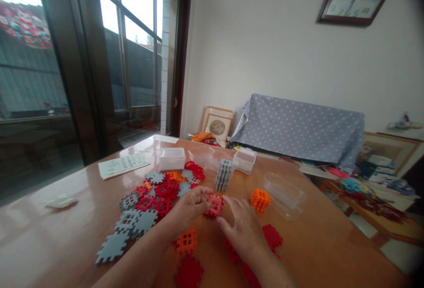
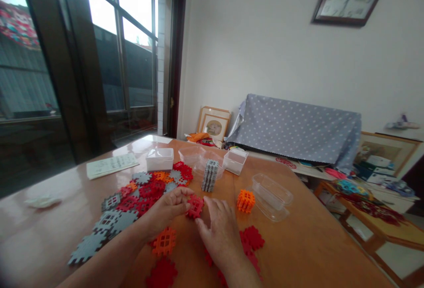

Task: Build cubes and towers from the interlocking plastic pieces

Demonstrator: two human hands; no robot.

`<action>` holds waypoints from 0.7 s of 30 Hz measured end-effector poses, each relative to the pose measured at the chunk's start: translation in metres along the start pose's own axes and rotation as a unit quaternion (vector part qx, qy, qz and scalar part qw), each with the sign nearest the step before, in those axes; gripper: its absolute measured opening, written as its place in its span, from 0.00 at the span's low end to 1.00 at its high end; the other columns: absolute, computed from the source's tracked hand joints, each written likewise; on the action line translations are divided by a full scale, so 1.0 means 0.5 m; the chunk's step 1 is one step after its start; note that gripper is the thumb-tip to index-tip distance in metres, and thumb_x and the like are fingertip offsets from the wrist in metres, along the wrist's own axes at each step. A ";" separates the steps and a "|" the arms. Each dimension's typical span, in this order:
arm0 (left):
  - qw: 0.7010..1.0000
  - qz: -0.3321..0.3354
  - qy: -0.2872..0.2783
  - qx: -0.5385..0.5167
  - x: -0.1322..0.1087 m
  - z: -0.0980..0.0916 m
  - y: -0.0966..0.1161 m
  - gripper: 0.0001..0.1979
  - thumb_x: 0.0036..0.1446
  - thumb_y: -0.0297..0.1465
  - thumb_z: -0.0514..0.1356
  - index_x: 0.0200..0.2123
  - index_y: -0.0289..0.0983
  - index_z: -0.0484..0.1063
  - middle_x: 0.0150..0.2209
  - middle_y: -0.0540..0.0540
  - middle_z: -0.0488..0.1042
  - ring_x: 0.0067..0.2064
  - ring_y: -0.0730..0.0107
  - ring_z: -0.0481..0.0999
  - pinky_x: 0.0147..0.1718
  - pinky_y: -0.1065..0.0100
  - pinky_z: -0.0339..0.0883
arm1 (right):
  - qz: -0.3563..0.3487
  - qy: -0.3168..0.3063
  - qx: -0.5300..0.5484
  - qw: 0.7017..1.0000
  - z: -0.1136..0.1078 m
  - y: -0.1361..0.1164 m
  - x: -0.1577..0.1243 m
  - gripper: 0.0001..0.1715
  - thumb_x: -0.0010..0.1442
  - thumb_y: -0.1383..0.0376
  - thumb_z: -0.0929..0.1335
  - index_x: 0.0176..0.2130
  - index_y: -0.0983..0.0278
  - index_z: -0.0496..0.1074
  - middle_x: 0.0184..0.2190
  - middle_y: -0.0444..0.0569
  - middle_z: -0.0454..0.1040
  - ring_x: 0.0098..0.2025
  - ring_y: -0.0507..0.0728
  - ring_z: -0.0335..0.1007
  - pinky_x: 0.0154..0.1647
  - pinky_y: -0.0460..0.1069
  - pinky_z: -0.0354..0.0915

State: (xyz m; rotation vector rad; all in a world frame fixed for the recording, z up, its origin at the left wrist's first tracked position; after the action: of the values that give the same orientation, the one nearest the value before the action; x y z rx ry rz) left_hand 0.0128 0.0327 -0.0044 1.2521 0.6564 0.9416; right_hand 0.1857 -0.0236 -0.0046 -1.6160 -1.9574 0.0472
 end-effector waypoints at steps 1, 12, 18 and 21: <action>1.000 0.001 0.000 -0.001 0.001 -0.001 -0.002 0.21 0.49 0.32 0.67 0.46 0.36 0.66 0.33 0.50 0.76 0.34 0.71 0.74 0.37 0.68 0.64 | -0.001 -0.002 0.001 1.000 0.000 0.000 0.000 0.30 0.59 0.59 0.70 0.60 0.60 0.68 0.54 0.53 0.74 0.55 0.65 0.67 0.57 0.58 0.61; 0.993 0.025 -0.018 0.111 0.009 -0.010 -0.026 0.21 0.53 0.33 0.65 0.50 0.36 0.66 0.34 0.48 0.76 0.36 0.67 0.76 0.38 0.66 0.67 | -0.014 0.010 -0.004 1.000 -0.001 0.002 0.001 0.24 0.59 0.63 0.69 0.56 0.63 0.71 0.51 0.53 0.76 0.52 0.64 0.68 0.55 0.57 0.63; 0.955 0.096 -0.017 0.279 -0.002 -0.009 -0.025 0.26 0.52 0.26 0.63 0.56 0.39 0.67 0.49 0.44 0.77 0.48 0.63 0.76 0.47 0.64 0.68 | -0.017 0.011 -0.013 1.000 -0.003 0.013 0.001 0.27 0.58 0.63 0.69 0.57 0.62 0.70 0.50 0.53 0.76 0.52 0.64 0.69 0.55 0.58 0.63; 0.917 0.123 -0.004 0.380 -0.005 -0.013 -0.012 0.29 0.49 0.25 0.64 0.56 0.40 0.69 0.53 0.44 0.76 0.53 0.59 0.74 0.54 0.62 0.65 | -0.019 0.005 -0.013 1.000 -0.002 0.016 0.000 0.27 0.58 0.63 0.69 0.57 0.63 0.70 0.50 0.53 0.76 0.52 0.63 0.69 0.56 0.58 0.63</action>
State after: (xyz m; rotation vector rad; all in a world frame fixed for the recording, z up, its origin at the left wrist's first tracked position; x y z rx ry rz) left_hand 0.0072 0.0334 -0.0119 2.0668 0.9177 0.9099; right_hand 0.1931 -0.0219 -0.0071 -1.5927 -1.9890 -0.0013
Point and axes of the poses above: each hand's wrist, its own x-axis towards the middle knuckle, its own z-axis out of the palm, y = z × x, the point moved 3 cm from there along x, towards the middle knuckle
